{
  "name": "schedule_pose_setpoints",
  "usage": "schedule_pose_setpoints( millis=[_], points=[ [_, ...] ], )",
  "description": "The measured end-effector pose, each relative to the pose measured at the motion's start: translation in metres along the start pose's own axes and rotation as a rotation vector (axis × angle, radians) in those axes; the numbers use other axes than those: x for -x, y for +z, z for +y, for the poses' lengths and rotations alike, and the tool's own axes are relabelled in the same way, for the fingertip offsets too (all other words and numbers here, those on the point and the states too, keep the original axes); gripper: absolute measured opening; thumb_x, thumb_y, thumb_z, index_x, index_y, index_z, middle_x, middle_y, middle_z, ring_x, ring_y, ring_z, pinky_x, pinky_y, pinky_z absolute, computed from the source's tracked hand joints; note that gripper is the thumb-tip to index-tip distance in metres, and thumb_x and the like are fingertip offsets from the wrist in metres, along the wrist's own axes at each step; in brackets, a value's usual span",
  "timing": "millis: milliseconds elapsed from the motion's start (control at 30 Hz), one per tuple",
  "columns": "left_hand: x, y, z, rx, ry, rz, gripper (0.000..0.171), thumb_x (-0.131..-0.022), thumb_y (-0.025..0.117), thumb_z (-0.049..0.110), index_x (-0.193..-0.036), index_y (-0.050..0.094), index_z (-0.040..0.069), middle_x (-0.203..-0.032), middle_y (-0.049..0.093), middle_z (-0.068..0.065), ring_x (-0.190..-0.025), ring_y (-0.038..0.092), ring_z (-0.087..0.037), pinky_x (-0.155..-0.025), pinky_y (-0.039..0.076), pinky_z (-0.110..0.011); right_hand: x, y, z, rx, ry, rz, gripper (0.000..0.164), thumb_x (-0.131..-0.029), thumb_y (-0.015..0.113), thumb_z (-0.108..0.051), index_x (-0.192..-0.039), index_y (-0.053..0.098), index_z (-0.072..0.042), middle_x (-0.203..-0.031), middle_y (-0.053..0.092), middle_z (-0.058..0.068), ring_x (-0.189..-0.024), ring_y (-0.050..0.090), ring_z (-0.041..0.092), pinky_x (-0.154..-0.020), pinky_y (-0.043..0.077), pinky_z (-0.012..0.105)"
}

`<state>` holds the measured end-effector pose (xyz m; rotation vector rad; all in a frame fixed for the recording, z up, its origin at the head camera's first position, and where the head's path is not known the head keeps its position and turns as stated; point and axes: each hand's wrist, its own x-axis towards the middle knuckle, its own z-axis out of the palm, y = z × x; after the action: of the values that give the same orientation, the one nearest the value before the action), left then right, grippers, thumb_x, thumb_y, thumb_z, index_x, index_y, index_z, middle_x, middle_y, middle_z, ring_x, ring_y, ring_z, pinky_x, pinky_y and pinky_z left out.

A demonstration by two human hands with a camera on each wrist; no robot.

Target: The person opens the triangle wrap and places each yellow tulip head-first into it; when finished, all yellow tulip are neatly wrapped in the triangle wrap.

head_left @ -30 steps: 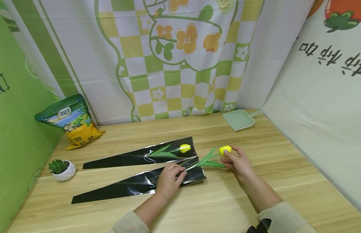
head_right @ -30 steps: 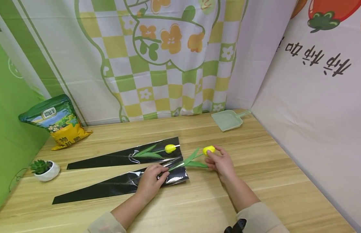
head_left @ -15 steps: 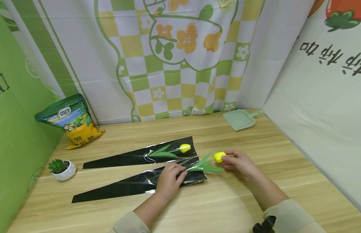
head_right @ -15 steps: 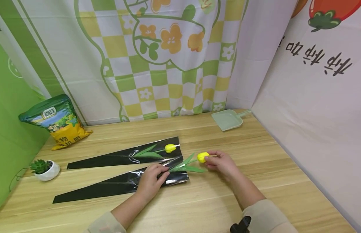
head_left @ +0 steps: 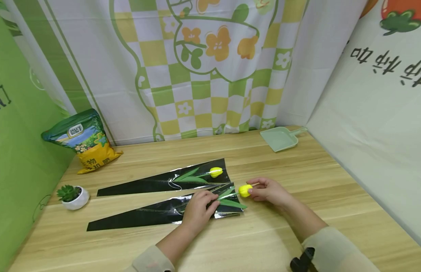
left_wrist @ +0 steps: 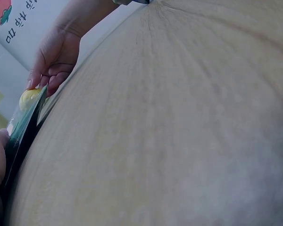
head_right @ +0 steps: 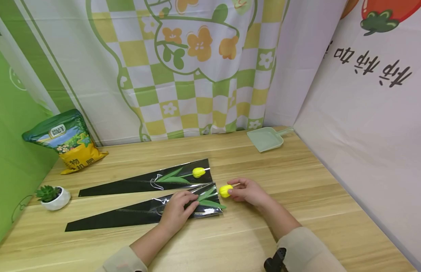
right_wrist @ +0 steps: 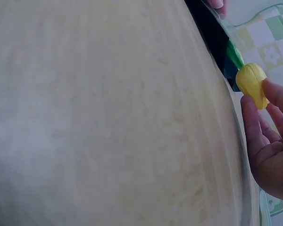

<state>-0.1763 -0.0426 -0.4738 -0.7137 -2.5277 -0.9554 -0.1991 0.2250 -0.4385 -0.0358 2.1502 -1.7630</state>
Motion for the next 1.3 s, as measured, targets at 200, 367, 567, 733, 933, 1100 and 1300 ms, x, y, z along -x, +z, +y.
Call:
schedule_pose_setpoints(
  millis=[200, 367, 567, 733, 933, 1100, 1300],
  points=[
    [0.0, 0.0, 0.0, -0.006, -0.001, -0.001, 0.019, -0.089, 0.071, 0.021, -0.103, 0.076, 0.01, -0.1, 0.072, -0.001, -0.101, 0.064, -0.02, -0.092, 0.054, -0.036, -0.003, 0.009, -0.003, 0.086, 0.004, -0.028, 0.045, -0.086, 0.073, -0.012, -0.123, 0.058, 0.008, -0.11, 0.066, 0.013, -0.092, 0.066, 0.015, -0.085, 0.059, 0.028],
    [0.0, -0.001, 0.0, 0.008, -0.008, 0.005, 0.019, -0.088, 0.072, 0.021, -0.103, 0.076, 0.01, -0.1, 0.072, -0.002, -0.101, 0.064, -0.02, -0.092, 0.054, -0.037, -0.006, 0.015, -0.005, 0.156, -0.008, -0.078, 0.043, -0.084, 0.075, -0.013, -0.122, 0.062, 0.003, -0.111, 0.067, 0.012, -0.093, 0.063, 0.013, -0.082, 0.056, 0.023],
    [-0.001, -0.001, -0.001, 0.025, 0.004, 0.036, 0.018, -0.087, 0.073, 0.02, -0.102, 0.076, 0.011, -0.097, 0.071, -0.001, -0.099, 0.064, -0.02, -0.089, 0.055, -0.036, -0.014, 0.021, -0.004, 0.149, -0.042, -0.15, 0.042, -0.087, 0.072, -0.009, -0.123, 0.06, 0.008, -0.107, 0.068, 0.012, -0.088, 0.065, 0.01, -0.081, 0.059, 0.025],
    [0.0, 0.0, -0.001, 0.031, 0.01, 0.054, 0.016, -0.086, 0.074, 0.019, -0.099, 0.076, 0.01, -0.096, 0.071, -0.001, -0.097, 0.065, -0.02, -0.088, 0.055, -0.035, -0.02, 0.025, -0.002, 0.159, -0.055, -0.161, 0.036, -0.087, 0.072, -0.008, -0.116, 0.061, 0.009, -0.095, 0.069, 0.005, -0.081, 0.065, 0.009, -0.075, 0.06, 0.025],
    [0.001, 0.0, -0.002, 0.026, 0.015, 0.072, 0.017, -0.085, 0.075, 0.019, -0.099, 0.076, 0.01, -0.096, 0.072, -0.001, -0.099, 0.065, -0.02, -0.09, 0.055, -0.035, -0.024, 0.032, -0.002, 0.168, -0.062, -0.174, 0.031, -0.086, 0.073, -0.008, -0.109, 0.063, 0.009, -0.087, 0.07, -0.002, -0.076, 0.065, 0.008, -0.07, 0.058, 0.023],
    [0.002, 0.0, -0.002, 0.026, 0.019, 0.071, 0.018, -0.085, 0.075, 0.019, -0.101, 0.076, 0.01, -0.097, 0.071, -0.001, -0.099, 0.065, -0.02, -0.091, 0.054, -0.034, -0.025, 0.034, -0.002, 0.158, -0.063, -0.187, 0.029, -0.087, 0.071, -0.004, -0.11, 0.062, 0.011, -0.09, 0.071, 0.003, -0.077, 0.066, 0.007, -0.072, 0.06, 0.025],
    [0.003, 0.002, -0.001, 0.029, 0.002, 0.039, 0.02, -0.087, 0.073, 0.021, -0.104, 0.076, 0.01, -0.1, 0.071, -0.002, -0.102, 0.065, -0.02, -0.093, 0.054, -0.035, -0.023, 0.03, -0.002, 0.155, -0.05, -0.201, 0.032, -0.088, 0.069, -0.003, -0.115, 0.06, 0.011, -0.101, 0.072, 0.01, -0.084, 0.067, 0.008, -0.076, 0.06, 0.027]
  ],
)
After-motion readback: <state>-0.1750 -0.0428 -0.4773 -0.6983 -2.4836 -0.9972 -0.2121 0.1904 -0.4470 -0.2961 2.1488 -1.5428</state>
